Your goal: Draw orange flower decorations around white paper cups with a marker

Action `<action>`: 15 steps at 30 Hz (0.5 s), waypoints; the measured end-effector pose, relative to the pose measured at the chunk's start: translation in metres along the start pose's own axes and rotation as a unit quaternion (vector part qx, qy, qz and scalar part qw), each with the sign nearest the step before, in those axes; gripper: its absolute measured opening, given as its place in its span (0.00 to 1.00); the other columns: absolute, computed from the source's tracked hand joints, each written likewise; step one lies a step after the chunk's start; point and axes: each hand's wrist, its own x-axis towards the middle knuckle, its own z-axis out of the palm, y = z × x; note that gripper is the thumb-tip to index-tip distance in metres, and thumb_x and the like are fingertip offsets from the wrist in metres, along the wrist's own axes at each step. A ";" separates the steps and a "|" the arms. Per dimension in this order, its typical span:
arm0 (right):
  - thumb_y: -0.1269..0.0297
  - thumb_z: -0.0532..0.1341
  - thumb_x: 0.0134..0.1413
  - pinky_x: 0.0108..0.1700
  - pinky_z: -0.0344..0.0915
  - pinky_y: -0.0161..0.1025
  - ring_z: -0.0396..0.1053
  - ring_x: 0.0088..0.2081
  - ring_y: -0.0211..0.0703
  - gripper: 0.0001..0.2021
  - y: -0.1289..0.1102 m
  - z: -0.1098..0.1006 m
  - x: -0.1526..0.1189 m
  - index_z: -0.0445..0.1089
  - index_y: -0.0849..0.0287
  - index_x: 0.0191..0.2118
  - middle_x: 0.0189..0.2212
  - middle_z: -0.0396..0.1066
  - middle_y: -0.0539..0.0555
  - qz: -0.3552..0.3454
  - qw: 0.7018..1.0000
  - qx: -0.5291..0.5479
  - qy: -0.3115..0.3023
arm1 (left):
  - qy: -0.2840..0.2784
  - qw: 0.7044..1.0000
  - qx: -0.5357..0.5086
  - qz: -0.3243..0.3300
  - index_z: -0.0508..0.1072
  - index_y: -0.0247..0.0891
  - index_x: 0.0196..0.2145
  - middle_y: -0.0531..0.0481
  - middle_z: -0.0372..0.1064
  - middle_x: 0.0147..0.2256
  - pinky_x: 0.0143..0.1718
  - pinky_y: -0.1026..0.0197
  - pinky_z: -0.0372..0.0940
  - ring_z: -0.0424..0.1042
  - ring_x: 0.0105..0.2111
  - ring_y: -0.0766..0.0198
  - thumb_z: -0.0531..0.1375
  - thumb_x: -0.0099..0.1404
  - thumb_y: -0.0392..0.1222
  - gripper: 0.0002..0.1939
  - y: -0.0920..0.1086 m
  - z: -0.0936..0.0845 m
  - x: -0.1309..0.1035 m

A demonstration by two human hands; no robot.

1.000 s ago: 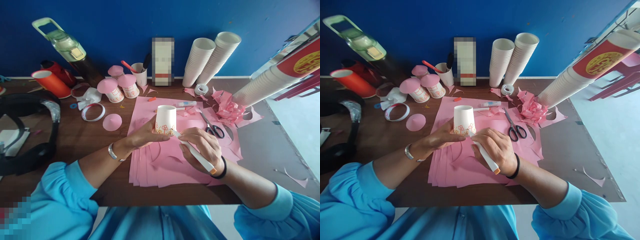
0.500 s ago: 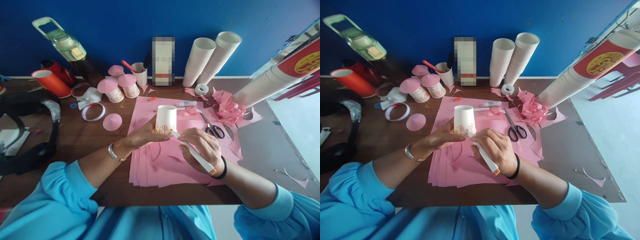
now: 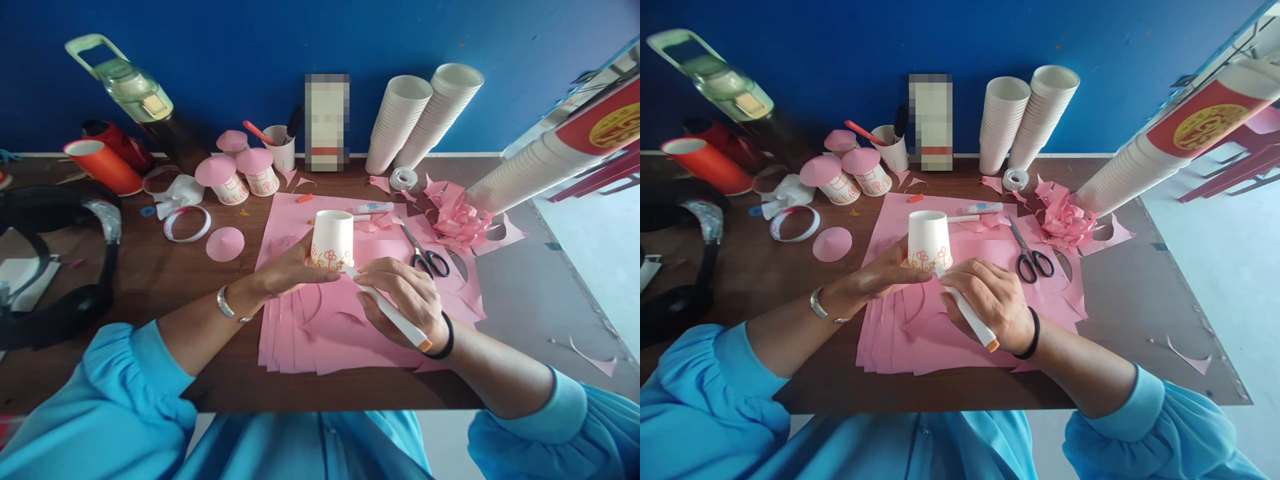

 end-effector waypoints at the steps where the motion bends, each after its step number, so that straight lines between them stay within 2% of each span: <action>1: 0.76 0.62 0.63 0.35 0.78 0.40 0.80 0.34 0.47 0.10 0.000 0.000 0.000 0.70 0.61 0.49 0.34 0.79 0.58 0.002 1.000 -0.001 -0.001 | 0.002 1.000 0.002 0.000 0.70 0.46 0.65 0.47 0.73 0.45 0.46 0.55 0.67 0.70 0.43 0.58 0.77 0.57 0.46 0.40 0.000 0.000 0.000; 9: 0.74 0.62 0.63 0.35 0.79 0.40 0.81 0.35 0.46 0.13 0.000 -0.001 -0.003 0.71 0.58 0.51 0.35 0.79 0.55 0.010 1.000 0.003 -0.001 | 0.001 1.000 -0.015 0.002 0.69 0.46 0.64 0.46 0.73 0.47 0.48 0.53 0.68 0.72 0.45 0.57 0.77 0.58 0.45 0.39 -0.005 -0.002 0.000; 12: 0.73 0.63 0.64 0.36 0.80 0.41 0.81 0.36 0.46 0.12 0.000 -0.003 -0.002 0.71 0.59 0.51 0.36 0.79 0.56 0.009 1.000 0.006 0.017 | 0.006 0.999 -0.030 0.009 0.69 0.49 0.64 0.46 0.74 0.50 0.51 0.51 0.69 0.74 0.49 0.54 0.77 0.58 0.44 0.39 -0.006 -0.002 0.001; 15: 0.72 0.62 0.65 0.39 0.81 0.43 0.81 0.38 0.49 0.11 0.000 -0.004 -0.001 0.71 0.59 0.52 0.37 0.79 0.59 0.010 0.999 0.010 0.045 | 0.000 0.999 -0.048 0.013 0.73 0.49 0.60 0.46 0.75 0.52 0.55 0.48 0.70 0.75 0.53 0.51 0.77 0.59 0.45 0.34 -0.006 -0.002 0.001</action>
